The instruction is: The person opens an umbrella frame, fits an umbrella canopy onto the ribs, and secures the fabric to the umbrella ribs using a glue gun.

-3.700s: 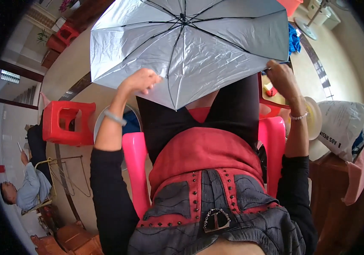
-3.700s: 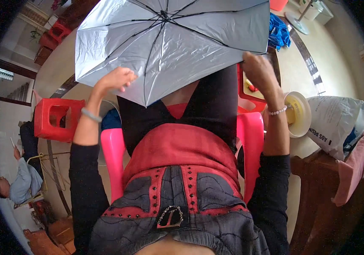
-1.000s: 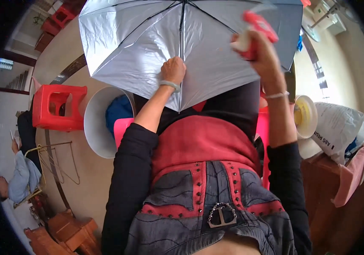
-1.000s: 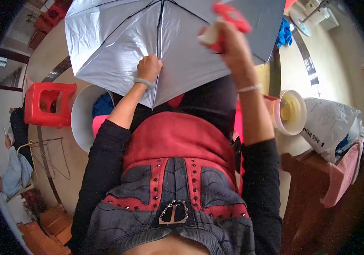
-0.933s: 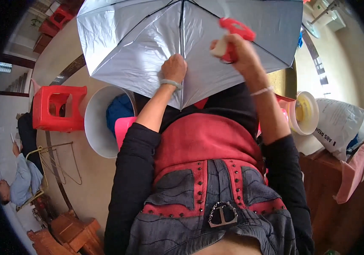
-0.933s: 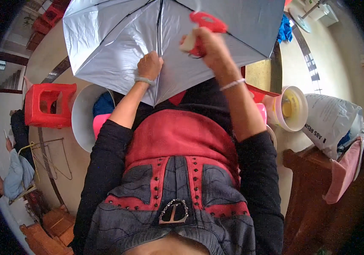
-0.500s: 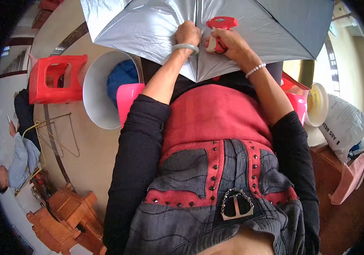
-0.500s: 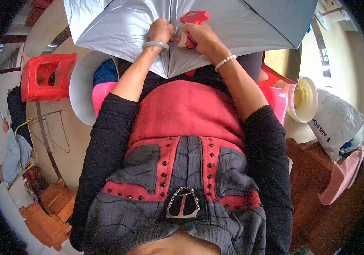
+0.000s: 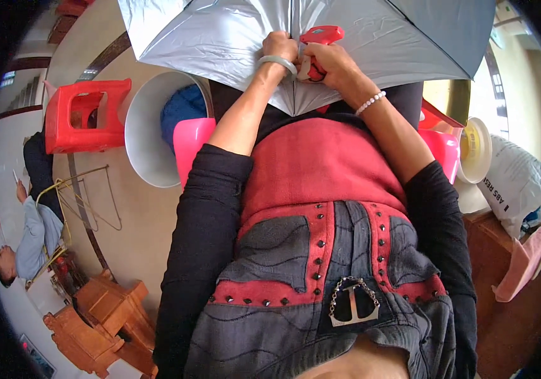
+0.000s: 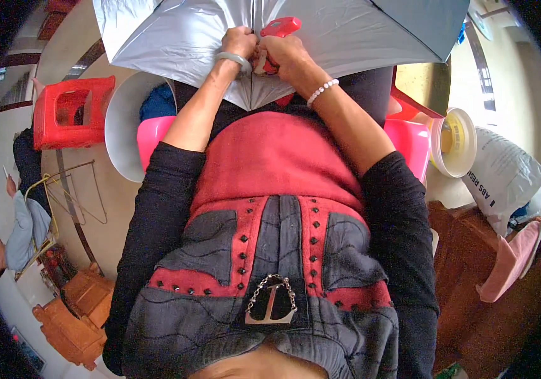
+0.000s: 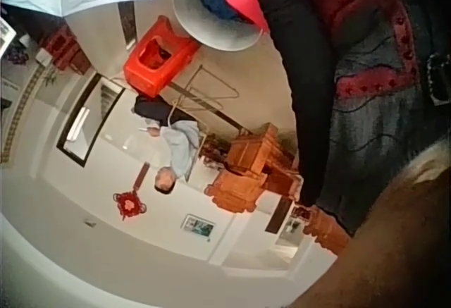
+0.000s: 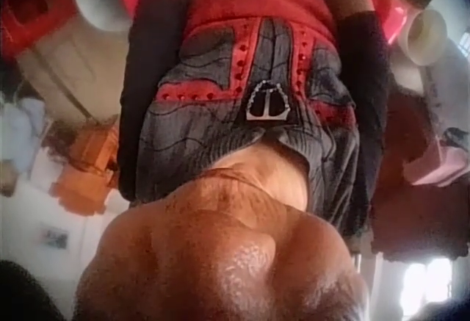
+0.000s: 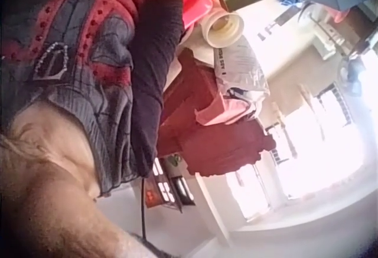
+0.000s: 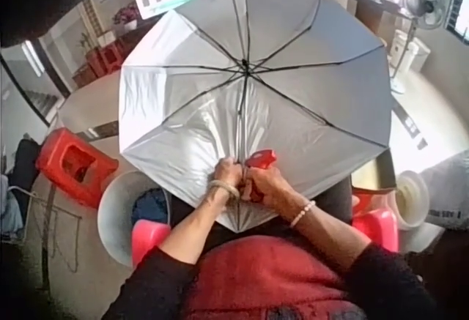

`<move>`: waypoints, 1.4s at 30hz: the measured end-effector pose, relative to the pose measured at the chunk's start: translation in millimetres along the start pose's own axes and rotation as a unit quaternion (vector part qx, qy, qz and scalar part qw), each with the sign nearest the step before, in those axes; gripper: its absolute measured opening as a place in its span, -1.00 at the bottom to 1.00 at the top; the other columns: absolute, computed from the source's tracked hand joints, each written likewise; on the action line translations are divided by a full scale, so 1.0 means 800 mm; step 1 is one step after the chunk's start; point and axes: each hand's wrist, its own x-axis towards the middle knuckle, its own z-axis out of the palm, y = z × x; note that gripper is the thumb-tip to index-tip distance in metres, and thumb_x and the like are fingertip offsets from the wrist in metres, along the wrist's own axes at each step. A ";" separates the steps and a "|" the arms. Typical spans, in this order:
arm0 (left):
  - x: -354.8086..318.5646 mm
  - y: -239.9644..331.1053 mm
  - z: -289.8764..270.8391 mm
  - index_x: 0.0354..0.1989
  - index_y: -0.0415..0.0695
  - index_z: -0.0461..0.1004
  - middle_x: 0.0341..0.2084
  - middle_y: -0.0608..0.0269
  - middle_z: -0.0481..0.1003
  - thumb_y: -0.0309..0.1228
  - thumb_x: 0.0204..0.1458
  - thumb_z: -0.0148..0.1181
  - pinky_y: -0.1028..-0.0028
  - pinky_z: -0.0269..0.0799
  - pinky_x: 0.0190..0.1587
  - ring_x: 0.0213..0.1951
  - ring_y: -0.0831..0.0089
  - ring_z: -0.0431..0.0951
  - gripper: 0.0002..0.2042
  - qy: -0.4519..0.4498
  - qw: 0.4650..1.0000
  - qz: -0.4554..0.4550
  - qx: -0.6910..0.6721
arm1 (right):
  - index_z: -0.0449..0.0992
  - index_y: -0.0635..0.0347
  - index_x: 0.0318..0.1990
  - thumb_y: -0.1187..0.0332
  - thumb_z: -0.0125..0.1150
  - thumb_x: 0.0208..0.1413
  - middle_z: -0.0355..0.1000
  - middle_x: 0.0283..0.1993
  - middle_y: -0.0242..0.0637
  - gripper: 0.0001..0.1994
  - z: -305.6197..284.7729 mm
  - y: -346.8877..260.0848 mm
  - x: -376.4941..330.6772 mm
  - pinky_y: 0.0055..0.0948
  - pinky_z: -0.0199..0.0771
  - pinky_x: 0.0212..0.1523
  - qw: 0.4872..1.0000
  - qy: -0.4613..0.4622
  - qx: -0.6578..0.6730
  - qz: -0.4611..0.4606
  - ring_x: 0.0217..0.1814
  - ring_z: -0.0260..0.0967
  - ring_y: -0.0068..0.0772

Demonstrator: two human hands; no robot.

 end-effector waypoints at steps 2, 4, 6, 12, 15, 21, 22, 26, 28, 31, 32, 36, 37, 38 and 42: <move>0.003 0.001 0.004 -0.47 -0.21 0.50 -0.53 0.02 0.50 -0.41 -0.23 0.04 0.31 0.40 -0.36 -0.42 0.20 0.53 -0.82 -0.006 1.000 -0.006 -0.026 | 0.34 0.41 -0.32 0.50 0.04 -0.13 0.39 -0.39 -0.08 -0.81 -0.004 0.001 0.007 -0.26 0.49 -0.38 1.000 -0.002 0.001 -0.002 -0.40 0.42 -0.17; 0.005 0.001 0.009 -0.48 -0.21 0.50 -0.56 0.04 0.50 -0.43 -0.23 0.04 0.32 0.40 -0.40 -0.45 0.24 0.53 -0.83 -0.011 0.999 -0.007 -0.039 | 0.34 0.41 -0.30 0.49 0.04 -0.12 0.40 -0.37 -0.07 -0.80 -0.013 0.003 0.011 -0.24 0.49 -0.34 1.000 -0.001 0.003 -0.004 -0.37 0.42 -0.16; 0.008 -0.004 0.015 -0.50 -0.27 0.48 -0.60 0.07 0.48 -0.46 -0.18 0.02 0.37 0.40 -0.49 -0.54 0.32 0.51 -0.85 -0.024 0.997 -0.003 -0.071 | 0.32 0.37 -0.22 0.44 0.03 -0.08 0.40 -0.30 -0.05 -0.76 -0.021 0.005 0.009 -0.20 0.48 -0.26 0.995 -0.053 0.085 0.028 -0.32 0.42 -0.17; 0.022 -0.037 0.029 -0.55 -0.35 0.44 -0.64 0.09 0.47 -0.50 -0.07 -0.04 0.48 0.38 -0.63 -0.67 0.40 0.48 -0.83 -0.077 0.979 -0.031 -0.184 | 0.26 0.26 -0.09 0.34 -0.01 0.02 0.40 -0.22 -0.06 -0.69 -0.030 -0.008 -0.010 -0.13 0.45 -0.16 0.976 -0.155 0.127 0.090 -0.25 0.42 -0.18; 0.011 -0.014 0.019 -0.54 -0.31 0.49 -0.58 0.00 0.51 -0.42 -0.10 -0.05 0.36 0.43 -0.48 -0.49 0.22 0.55 -0.78 -0.127 0.969 -0.072 -0.201 | 0.32 0.19 -0.14 0.27 -0.07 0.07 0.43 -0.29 -0.22 -0.75 -0.043 -0.012 -0.009 -0.14 0.48 -0.23 0.976 -0.175 0.102 0.086 -0.30 0.44 -0.30; -0.006 -0.001 -0.003 -0.52 -0.26 0.47 -0.69 0.13 0.48 -0.44 -0.07 -0.04 0.44 0.32 -0.69 -0.69 0.41 0.48 -0.82 -0.160 0.932 -0.132 -0.297 | 0.31 0.18 -0.13 0.26 -0.06 0.07 0.43 -0.30 -0.23 -0.74 -0.042 -0.015 -0.016 -0.14 0.50 -0.28 0.975 -0.186 0.093 0.078 -0.31 0.44 -0.33; -0.008 0.001 -0.004 -0.51 -0.25 0.47 -0.70 0.17 0.47 -0.44 -0.07 -0.03 0.47 0.29 -0.72 -0.72 0.45 0.46 -0.83 -0.155 0.932 -0.129 -0.300 | 0.30 0.17 -0.13 0.26 -0.06 0.07 0.43 -0.30 -0.23 -0.74 -0.043 -0.014 -0.014 -0.14 0.51 -0.28 0.973 -0.198 0.096 0.075 -0.31 0.44 -0.33; -0.012 0.003 -0.010 -0.50 -0.25 0.46 -0.73 0.22 0.45 -0.45 -0.07 0.01 0.50 0.26 -0.75 -0.77 0.49 0.41 -0.86 -0.148 0.933 -0.116 -0.307 | 0.28 0.15 -0.09 0.27 -0.03 0.07 0.42 -0.32 -0.21 -0.72 -0.050 -0.013 -0.010 -0.16 0.51 -0.29 0.975 -0.192 0.092 0.069 -0.33 0.43 -0.33; -0.013 0.003 -0.012 -0.49 -0.26 0.46 -0.74 0.22 0.44 -0.45 -0.08 0.02 0.51 0.26 -0.75 -0.78 0.50 0.39 -0.86 -0.146 0.933 -0.111 -0.310 | 0.27 0.15 -0.07 0.27 -0.02 0.07 0.42 -0.33 -0.20 -0.71 -0.050 -0.014 -0.011 -0.17 0.50 -0.29 0.977 -0.184 0.088 0.068 -0.34 0.43 -0.33; -0.016 0.006 -0.014 -0.49 -0.26 0.46 -0.73 0.22 0.44 -0.44 -0.08 0.02 0.54 0.27 -0.75 -0.77 0.51 0.40 -0.86 -0.142 0.936 -0.111 -0.303 | 0.27 0.16 -0.08 0.26 -0.02 0.07 0.42 -0.33 -0.20 -0.71 -0.051 -0.014 -0.010 -0.18 0.51 -0.32 0.979 -0.182 0.059 0.068 -0.34 0.43 -0.34; -0.017 0.009 -0.015 -0.49 -0.26 0.46 -0.73 0.22 0.44 -0.44 -0.08 0.02 0.54 0.27 -0.75 -0.77 0.51 0.40 -0.86 -0.142 0.936 -0.110 -0.303 | 0.27 0.16 -0.08 0.26 -0.02 0.07 0.42 -0.33 -0.20 -0.71 -0.053 -0.014 -0.009 -0.18 0.51 -0.32 0.979 -0.182 0.060 0.067 -0.34 0.43 -0.34; -0.024 0.017 -0.020 -0.49 -0.26 0.43 -0.71 0.29 0.40 -0.45 -0.03 0.03 0.59 0.27 -0.69 -0.74 0.59 0.33 -0.87 -0.147 0.930 -0.111 -0.319 | 0.25 0.17 -0.07 0.26 -0.02 0.08 0.42 -0.33 -0.20 -0.70 -0.057 -0.013 -0.006 -0.19 0.52 -0.35 0.975 -0.201 0.058 0.072 -0.34 0.43 -0.33; -0.026 0.019 -0.022 -0.48 -0.26 0.43 -0.71 0.29 0.40 -0.45 -0.03 0.03 0.59 0.27 -0.69 -0.74 0.59 0.34 -0.87 -0.143 0.930 -0.109 -0.319 | 0.26 0.18 -0.10 0.25 -0.03 0.08 0.41 -0.34 -0.19 -0.72 -0.056 -0.013 -0.006 -0.18 0.53 -0.37 0.978 -0.193 0.049 0.068 -0.35 0.43 -0.31; -0.029 0.020 -0.024 -0.48 -0.26 0.43 -0.70 0.29 0.41 -0.45 -0.03 0.04 0.59 0.27 -0.69 -0.74 0.58 0.34 -0.88 -0.139 0.931 -0.106 -0.319 | 0.27 0.18 -0.13 0.24 -0.04 0.08 0.41 -0.34 -0.19 -0.74 -0.054 -0.013 -0.007 -0.17 0.53 -0.38 0.980 -0.184 0.040 0.064 -0.35 0.42 -0.30; -0.031 0.020 -0.024 -0.47 -0.26 0.43 -0.69 0.28 0.42 -0.45 -0.03 0.04 0.59 0.28 -0.69 -0.73 0.58 0.36 -0.88 -0.134 0.928 -0.094 -0.336 | 0.28 0.20 -0.16 0.23 -0.05 0.09 0.40 -0.36 -0.17 -0.74 -0.052 -0.013 -0.007 -0.16 0.52 -0.41 0.981 -0.179 0.031 0.063 -0.37 0.42 -0.27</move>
